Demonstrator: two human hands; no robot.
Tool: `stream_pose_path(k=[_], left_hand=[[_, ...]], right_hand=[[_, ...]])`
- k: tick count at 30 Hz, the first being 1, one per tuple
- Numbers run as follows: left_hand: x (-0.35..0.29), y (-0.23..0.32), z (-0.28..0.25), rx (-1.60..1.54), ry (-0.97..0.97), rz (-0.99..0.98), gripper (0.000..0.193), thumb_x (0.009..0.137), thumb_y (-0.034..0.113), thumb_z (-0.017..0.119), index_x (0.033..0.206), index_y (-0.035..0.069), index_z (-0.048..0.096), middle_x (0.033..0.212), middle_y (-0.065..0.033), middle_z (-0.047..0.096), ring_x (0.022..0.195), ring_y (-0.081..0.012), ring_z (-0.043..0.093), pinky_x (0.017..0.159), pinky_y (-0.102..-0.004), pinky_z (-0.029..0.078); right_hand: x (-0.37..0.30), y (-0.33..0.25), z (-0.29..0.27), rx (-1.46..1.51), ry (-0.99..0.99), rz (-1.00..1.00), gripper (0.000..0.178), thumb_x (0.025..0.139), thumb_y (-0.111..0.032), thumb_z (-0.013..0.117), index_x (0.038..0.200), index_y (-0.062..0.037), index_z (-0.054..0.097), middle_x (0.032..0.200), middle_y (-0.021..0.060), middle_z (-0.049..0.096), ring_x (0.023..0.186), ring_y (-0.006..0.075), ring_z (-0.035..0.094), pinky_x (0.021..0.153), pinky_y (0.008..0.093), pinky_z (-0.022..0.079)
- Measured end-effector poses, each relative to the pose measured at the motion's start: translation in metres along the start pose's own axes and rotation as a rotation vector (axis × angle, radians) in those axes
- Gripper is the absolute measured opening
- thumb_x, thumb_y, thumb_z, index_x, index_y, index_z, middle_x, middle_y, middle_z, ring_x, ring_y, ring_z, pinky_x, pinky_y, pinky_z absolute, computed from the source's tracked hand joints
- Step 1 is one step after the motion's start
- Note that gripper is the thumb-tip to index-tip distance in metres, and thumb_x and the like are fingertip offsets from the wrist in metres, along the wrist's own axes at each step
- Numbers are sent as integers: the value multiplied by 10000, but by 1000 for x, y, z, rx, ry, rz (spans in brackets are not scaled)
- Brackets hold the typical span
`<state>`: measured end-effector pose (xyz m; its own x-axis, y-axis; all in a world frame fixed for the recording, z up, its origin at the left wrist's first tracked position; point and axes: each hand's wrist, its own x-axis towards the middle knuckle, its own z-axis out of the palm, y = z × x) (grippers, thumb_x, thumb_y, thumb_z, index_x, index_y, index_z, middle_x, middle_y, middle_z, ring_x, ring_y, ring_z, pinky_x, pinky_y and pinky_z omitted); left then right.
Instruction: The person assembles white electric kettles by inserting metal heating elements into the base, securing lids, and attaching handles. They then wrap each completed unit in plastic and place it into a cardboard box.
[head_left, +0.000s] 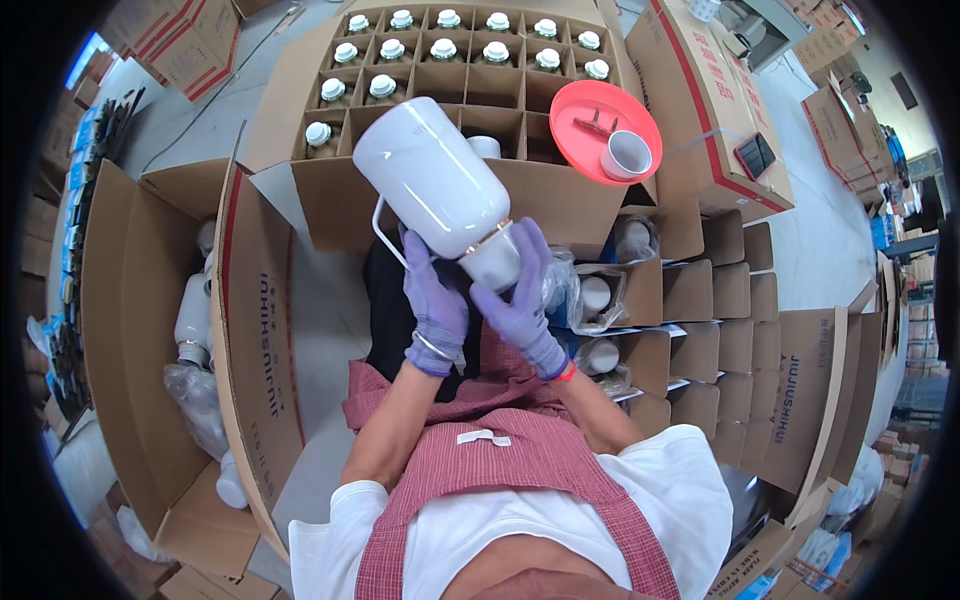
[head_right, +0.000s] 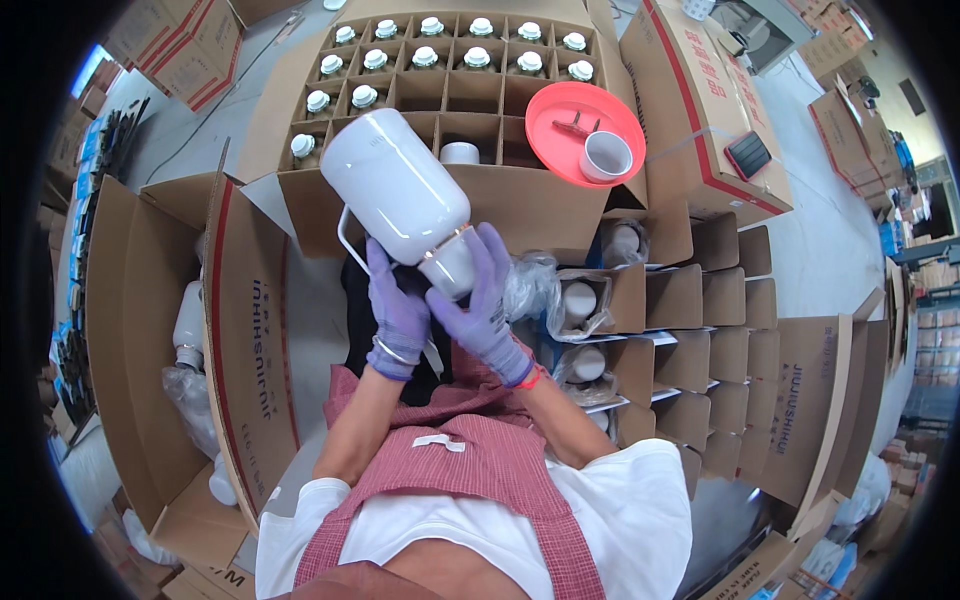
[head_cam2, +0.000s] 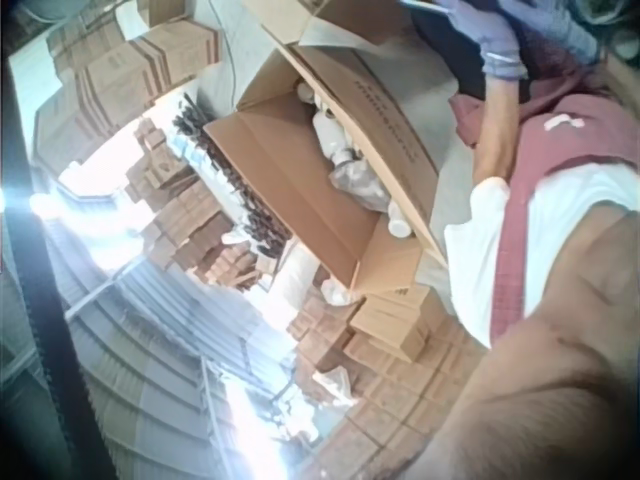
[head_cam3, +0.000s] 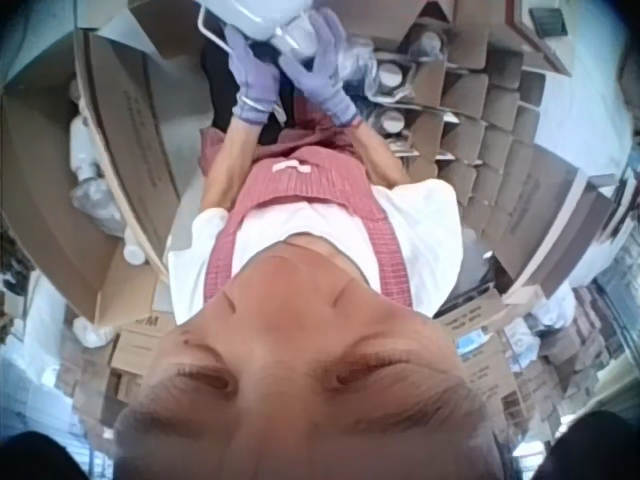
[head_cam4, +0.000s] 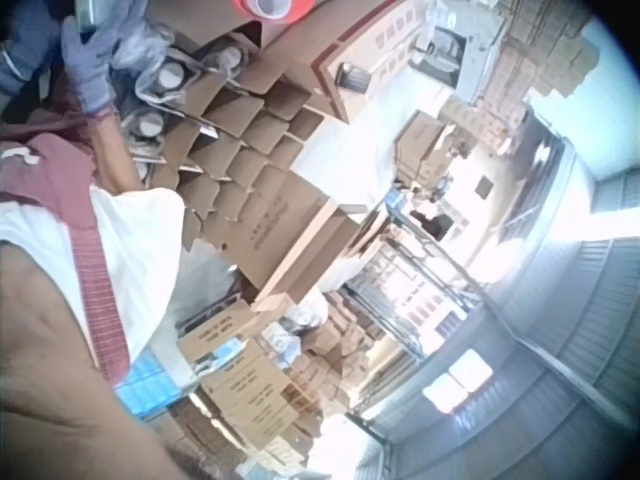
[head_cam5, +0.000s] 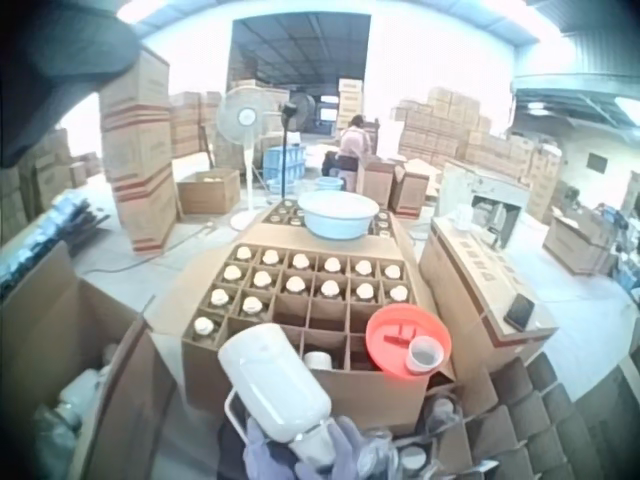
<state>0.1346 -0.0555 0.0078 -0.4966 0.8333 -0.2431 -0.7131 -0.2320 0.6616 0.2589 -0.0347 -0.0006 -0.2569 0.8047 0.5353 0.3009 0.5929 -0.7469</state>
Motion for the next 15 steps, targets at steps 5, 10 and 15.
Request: stream_pose_path(k=[5, 10, 15], left_hand=[[-13, 31, 14, 72, -208, 76, 463, 909, -50, 522, 1343, 27, 379, 1249, -144, 554, 1113, -238, 593, 958, -376, 523], [-5, 30, 11, -20, -219, 41, 441, 953, 15, 499, 1374, 47, 371, 1275, -156, 534, 1200, -253, 541, 1028, -424, 478], [7, 17, -5, -205, -180, -55, 391, 984, 74, 483, 1370, 71, 415, 1336, -167, 503, 1245, -260, 508, 1062, -443, 447]], right_hand=[[27, 12, -26, -306, -94, -686, 724, 777, -231, 757, 1386, -64, 404, 1429, 221, 375, 1302, 387, 439, 1022, 530, 422], [30, -18, -23, 1083, -126, 904, 570, 952, -307, 570, 1411, -48, 354, 1353, 150, 446, 1188, 290, 541, 932, 458, 509], [18, -18, -11, 312, 41, 303, 669, 843, -134, 712, 1393, 0, 356, 1260, 148, 535, 1075, 253, 589, 889, 362, 516]])
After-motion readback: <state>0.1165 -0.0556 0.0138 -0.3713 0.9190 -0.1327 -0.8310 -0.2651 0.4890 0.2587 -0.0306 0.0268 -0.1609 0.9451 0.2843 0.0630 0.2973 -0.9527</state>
